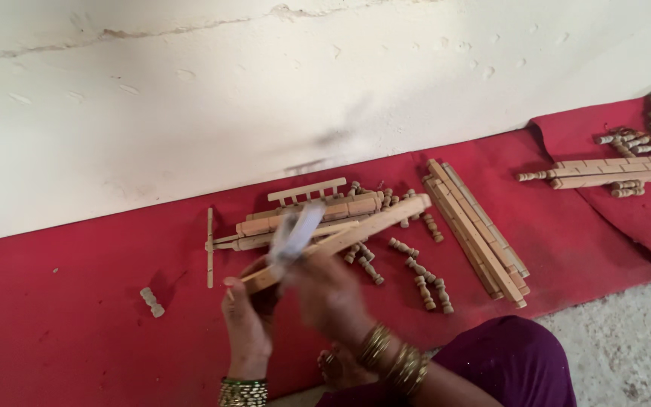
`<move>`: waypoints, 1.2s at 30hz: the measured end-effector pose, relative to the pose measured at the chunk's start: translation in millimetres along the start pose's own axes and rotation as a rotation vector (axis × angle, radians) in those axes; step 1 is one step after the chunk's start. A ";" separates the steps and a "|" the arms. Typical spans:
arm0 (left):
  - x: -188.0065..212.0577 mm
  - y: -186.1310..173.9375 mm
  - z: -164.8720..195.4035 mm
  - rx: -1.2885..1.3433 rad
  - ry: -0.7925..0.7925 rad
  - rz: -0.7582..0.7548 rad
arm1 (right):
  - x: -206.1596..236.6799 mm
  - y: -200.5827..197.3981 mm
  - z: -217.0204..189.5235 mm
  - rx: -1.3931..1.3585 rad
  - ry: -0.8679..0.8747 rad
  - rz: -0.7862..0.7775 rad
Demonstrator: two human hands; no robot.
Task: The person sits on the floor and wipes a long wooden bar with a cloth, rotating it to clean different sides, with assorted wooden parts and beads laid out on a red mat nearby. They occasionally reach toward the other wooden pieces on the mat while continuing to wipe the bar by hand.
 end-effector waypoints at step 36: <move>-6.5 34.1 39.1 -0.055 0.142 0.009 | -51.5 -133.1 -10.1 0.068 0.000 0.326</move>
Point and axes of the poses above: each hand's wrist, its own x-axis away from the middle knuckle, its own y-axis out of the palm, z = x × y, the point moved 1 cm from there along -x, towards the middle knuckle, and after that the axes turned 1 degree about -x, right-handed, at the moved point
